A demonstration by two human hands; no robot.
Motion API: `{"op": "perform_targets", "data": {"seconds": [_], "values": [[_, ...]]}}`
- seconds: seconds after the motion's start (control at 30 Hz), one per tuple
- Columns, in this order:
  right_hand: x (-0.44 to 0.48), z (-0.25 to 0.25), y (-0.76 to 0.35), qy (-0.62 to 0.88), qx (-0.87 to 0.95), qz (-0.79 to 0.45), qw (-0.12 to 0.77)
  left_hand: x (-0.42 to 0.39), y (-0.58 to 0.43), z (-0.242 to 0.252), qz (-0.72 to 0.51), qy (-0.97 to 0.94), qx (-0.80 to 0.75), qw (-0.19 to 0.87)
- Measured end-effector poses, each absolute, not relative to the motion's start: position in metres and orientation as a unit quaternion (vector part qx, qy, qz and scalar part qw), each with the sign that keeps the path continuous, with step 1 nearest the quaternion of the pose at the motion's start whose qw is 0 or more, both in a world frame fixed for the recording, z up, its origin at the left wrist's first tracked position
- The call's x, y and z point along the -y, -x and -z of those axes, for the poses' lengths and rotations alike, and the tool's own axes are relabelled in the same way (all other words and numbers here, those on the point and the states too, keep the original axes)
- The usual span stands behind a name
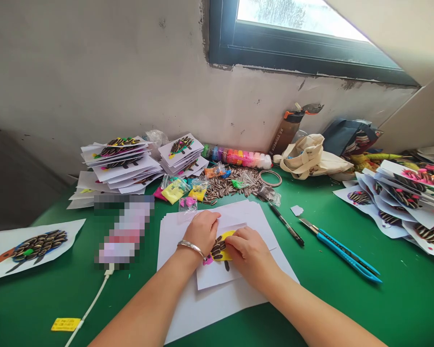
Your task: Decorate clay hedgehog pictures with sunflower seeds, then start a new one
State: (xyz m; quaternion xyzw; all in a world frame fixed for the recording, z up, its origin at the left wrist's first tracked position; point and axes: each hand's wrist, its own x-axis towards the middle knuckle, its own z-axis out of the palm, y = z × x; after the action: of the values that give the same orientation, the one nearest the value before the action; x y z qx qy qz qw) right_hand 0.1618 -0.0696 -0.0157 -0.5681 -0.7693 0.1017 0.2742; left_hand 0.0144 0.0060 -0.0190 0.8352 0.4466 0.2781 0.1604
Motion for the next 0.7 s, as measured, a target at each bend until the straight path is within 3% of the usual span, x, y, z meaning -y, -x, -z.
{"op": "perform_targets", "data": {"seconds": [0.53,0.7], "values": [[0.063,0.008,-0.173,0.568,0.759,-0.095,0.304,-0.007,-0.013,0.018,-0.304,-0.816,-0.452,0.193],[0.014,-0.013,-0.179,0.551,0.811,-0.013,0.195,-0.011,-0.008,0.016,-0.353,-0.765,-0.49,0.225]]}}
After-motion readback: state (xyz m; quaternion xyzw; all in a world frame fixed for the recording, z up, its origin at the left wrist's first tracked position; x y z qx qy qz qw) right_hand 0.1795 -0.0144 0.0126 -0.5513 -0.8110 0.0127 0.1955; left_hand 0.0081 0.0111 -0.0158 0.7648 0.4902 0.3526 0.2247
